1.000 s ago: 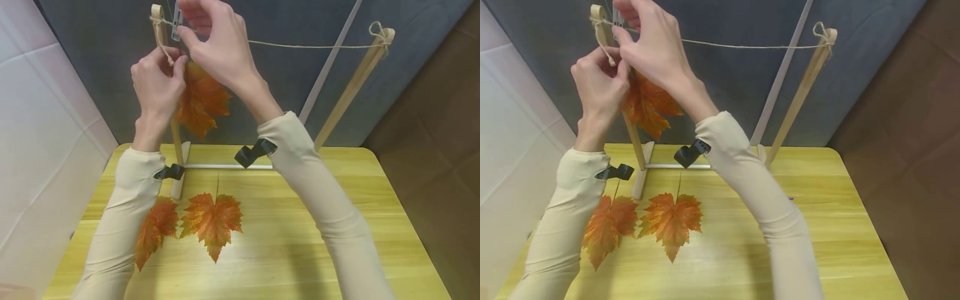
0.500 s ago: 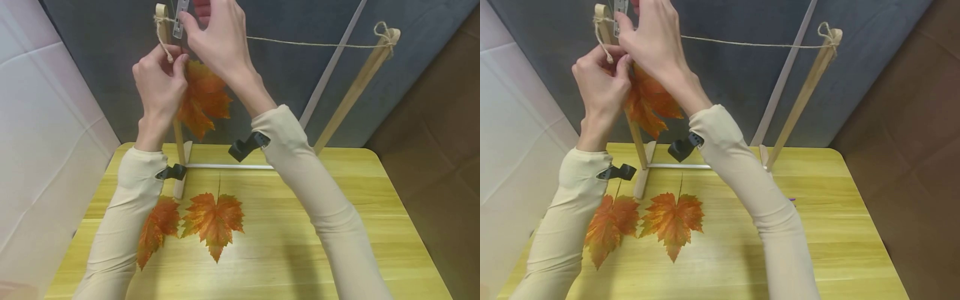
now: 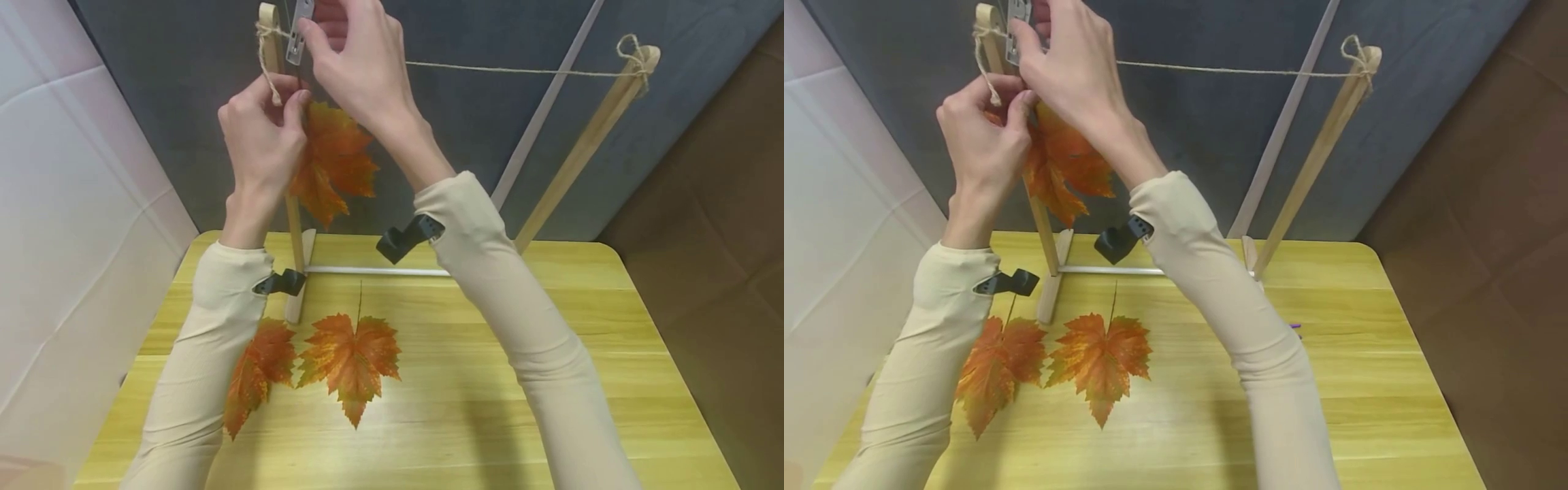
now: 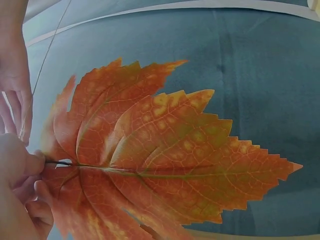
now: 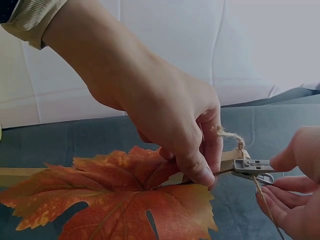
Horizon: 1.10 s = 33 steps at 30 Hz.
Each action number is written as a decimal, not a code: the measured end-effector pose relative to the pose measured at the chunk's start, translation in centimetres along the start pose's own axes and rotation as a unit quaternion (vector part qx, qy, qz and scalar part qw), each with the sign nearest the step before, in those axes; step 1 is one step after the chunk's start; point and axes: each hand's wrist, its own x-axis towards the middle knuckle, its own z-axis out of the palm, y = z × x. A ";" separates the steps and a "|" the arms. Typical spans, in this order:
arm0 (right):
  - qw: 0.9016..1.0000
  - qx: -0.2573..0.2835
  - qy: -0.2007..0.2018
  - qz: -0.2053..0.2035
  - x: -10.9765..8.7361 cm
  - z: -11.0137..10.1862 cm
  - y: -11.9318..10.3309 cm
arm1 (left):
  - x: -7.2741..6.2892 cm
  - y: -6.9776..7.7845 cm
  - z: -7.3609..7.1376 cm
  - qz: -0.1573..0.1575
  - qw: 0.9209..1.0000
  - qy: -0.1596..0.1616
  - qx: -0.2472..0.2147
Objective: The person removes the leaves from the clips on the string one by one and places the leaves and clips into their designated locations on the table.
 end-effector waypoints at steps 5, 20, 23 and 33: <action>1.000 0.015 0.005 0.010 -0.1 0.3 -0.1 | -0.2 -0.2 -0.2 -0.004 1.000 -0.007 0.003; 0.997 0.041 0.051 0.037 -0.2 0.2 -0.2 | -0.6 -0.8 -0.2 -0.013 1.000 -0.013 0.009; 0.996 0.050 0.065 0.034 -0.3 0.0 -0.2 | -0.8 -1.0 -0.1 -0.009 1.000 -0.016 0.015; 0.988 0.071 0.133 -0.024 -0.9 -0.7 1.1 | -2.5 -1.9 0.2 0.006 0.999 -0.032 0.031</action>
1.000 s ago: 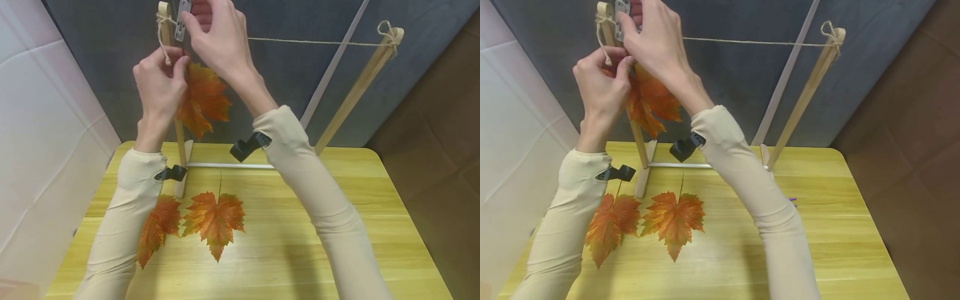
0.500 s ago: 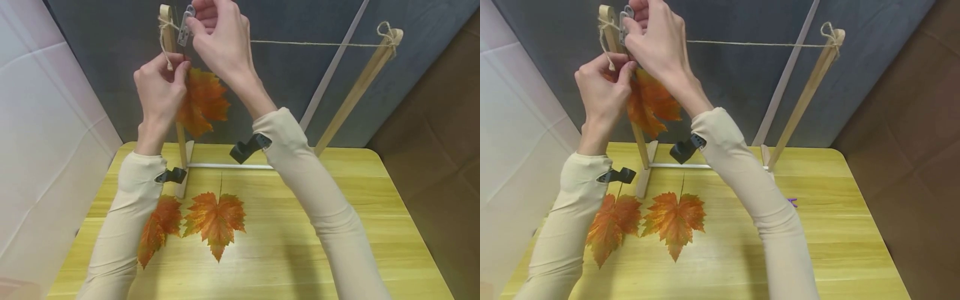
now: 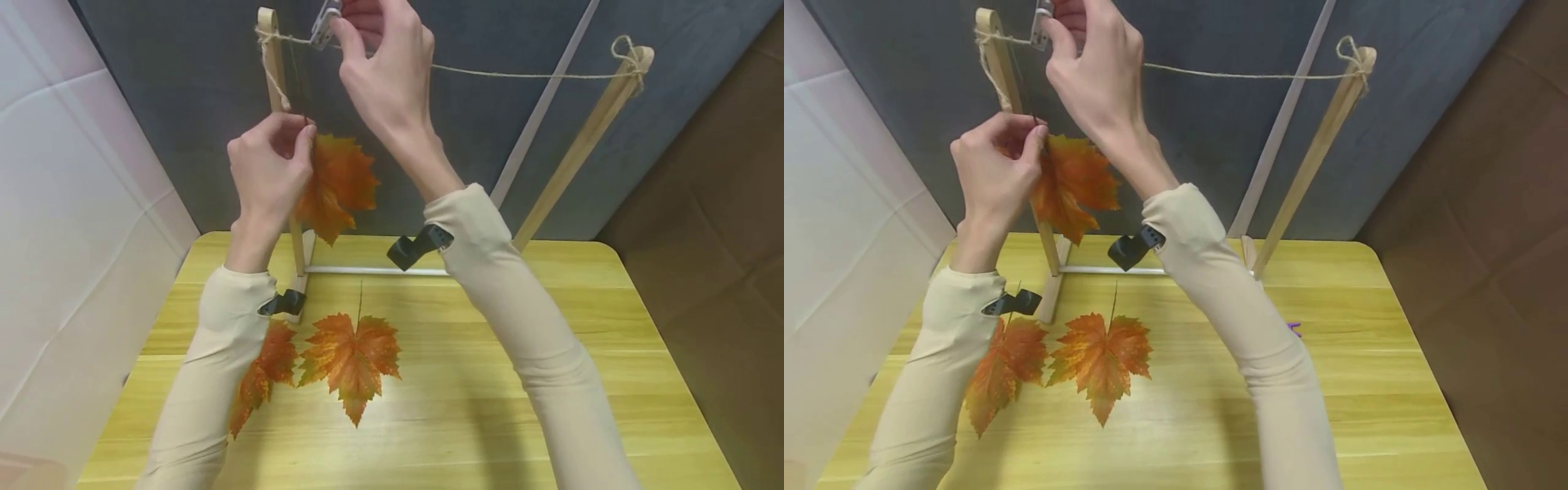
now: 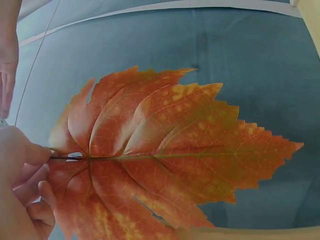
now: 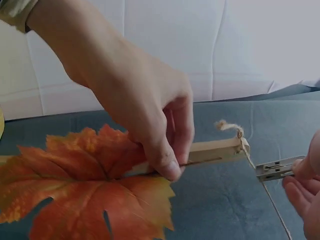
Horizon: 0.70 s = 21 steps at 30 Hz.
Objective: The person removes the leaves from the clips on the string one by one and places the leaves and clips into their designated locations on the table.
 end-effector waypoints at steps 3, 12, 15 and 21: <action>0.999 0.010 0.019 -0.031 -0.2 -0.3 0.4 | -0.5 -0.4 0.1 -0.001 1.000 -0.007 0.003; 0.995 0.045 0.021 -0.090 -1.5 -1.2 0.9 | -1.8 -1.4 0.9 0.011 1.000 -0.010 0.011; 0.992 0.049 0.007 -0.112 -2.2 -1.7 1.2 | -2.2 -1.5 1.1 0.026 1.000 -0.009 0.008; 0.994 0.047 -0.009 -0.099 -3.3 -2.5 1.4 | -3.0 -1.6 1.3 0.046 0.999 0.001 -0.007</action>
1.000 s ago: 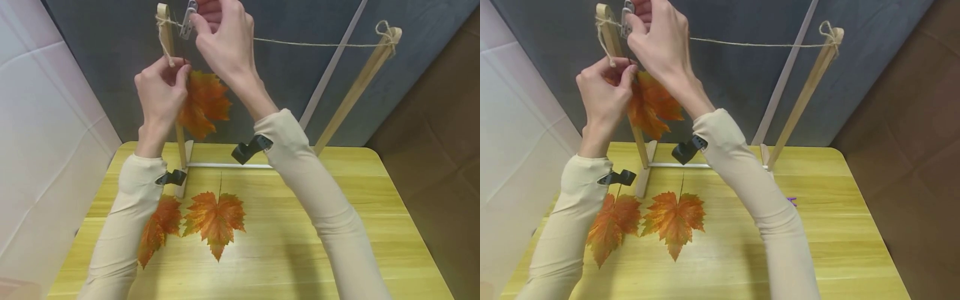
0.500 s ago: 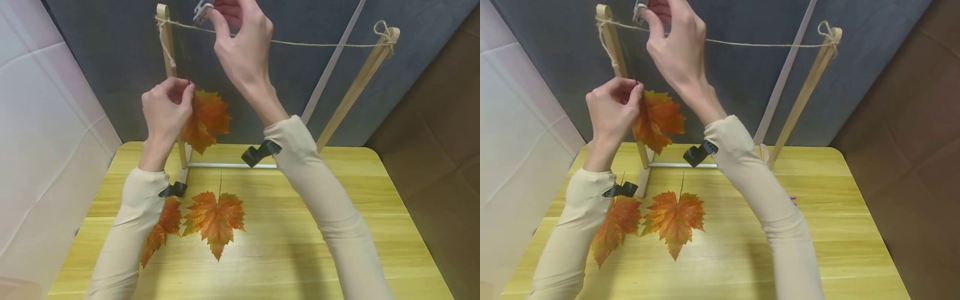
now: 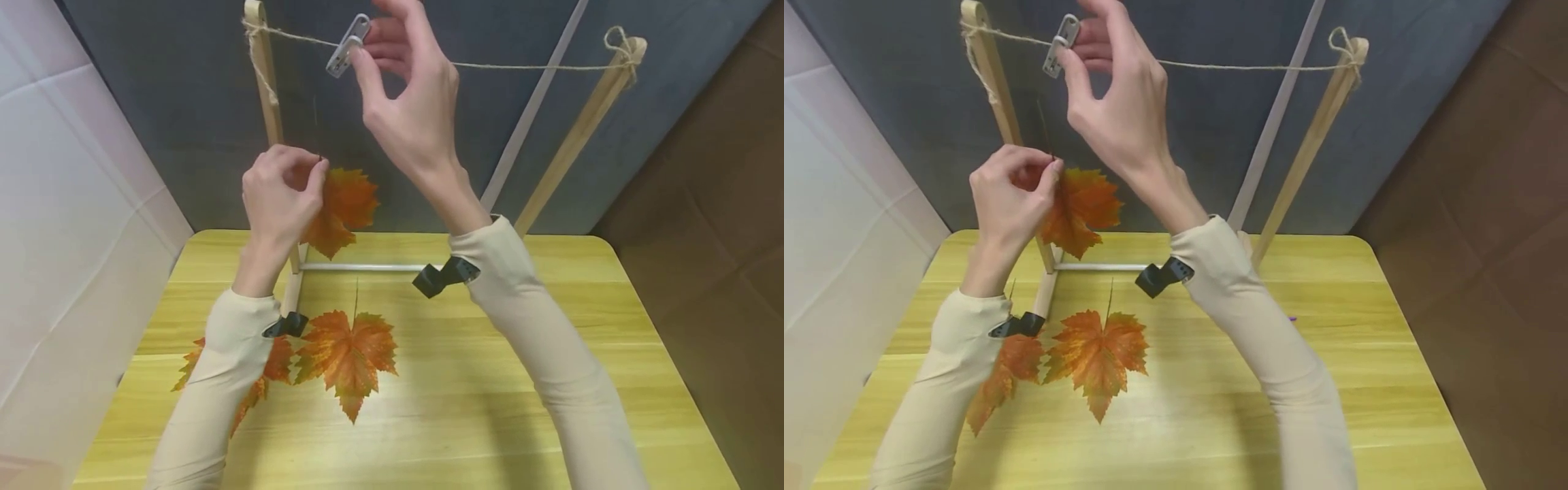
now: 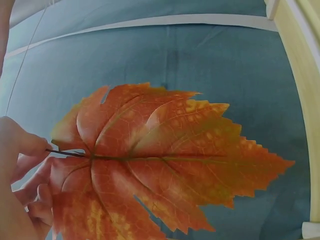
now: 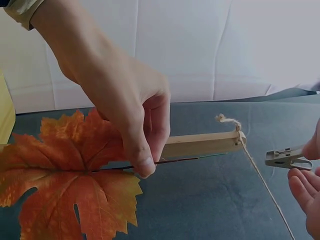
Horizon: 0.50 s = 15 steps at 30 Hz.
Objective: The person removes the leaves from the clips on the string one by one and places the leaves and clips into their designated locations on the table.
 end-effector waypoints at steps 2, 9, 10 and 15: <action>1.000 0.001 0.001 -0.004 -0.3 -0.2 0.0 | -0.3 0.1 0.0 0.005 1.000 0.004 -0.002; 0.999 0.023 0.009 -0.026 -1.9 -1.1 0.2 | -1.3 0.0 0.0 0.033 0.999 0.000 -0.015; 0.999 0.029 0.010 -0.023 -2.1 -1.2 0.2 | -1.4 -0.1 0.0 0.037 0.999 -0.002 -0.016; 0.999 0.050 0.014 -0.003 -3.2 -1.7 0.5 | -1.9 -0.3 0.0 0.037 0.999 -0.015 -0.020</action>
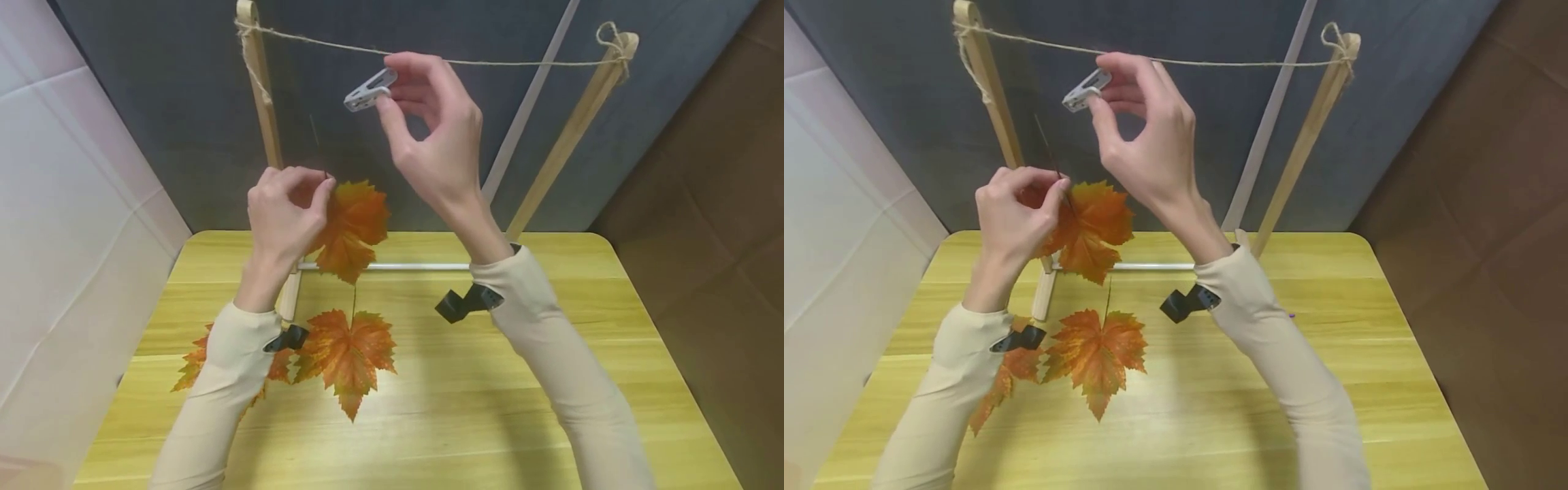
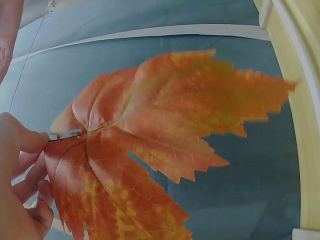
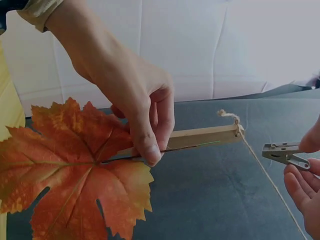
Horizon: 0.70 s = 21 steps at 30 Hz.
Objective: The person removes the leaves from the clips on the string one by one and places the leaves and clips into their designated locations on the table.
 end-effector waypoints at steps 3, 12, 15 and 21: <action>1.000 0.007 0.001 0.012 -0.6 -0.3 0.2 | -0.3 -0.1 0.2 -0.008 1.000 -0.010 -0.004; 0.999 0.013 0.001 0.031 -2.5 -1.1 1.1 | -1.3 -0.2 1.0 -0.037 0.998 -0.045 -0.016; 0.999 0.020 -0.001 0.032 -3.3 -1.6 1.5 | -1.6 -0.3 1.3 -0.050 0.997 -0.056 -0.023; 0.998 0.030 -0.010 0.046 -5.2 -2.6 2.1 | -2.1 -0.5 1.6 -0.082 0.993 -0.080 -0.023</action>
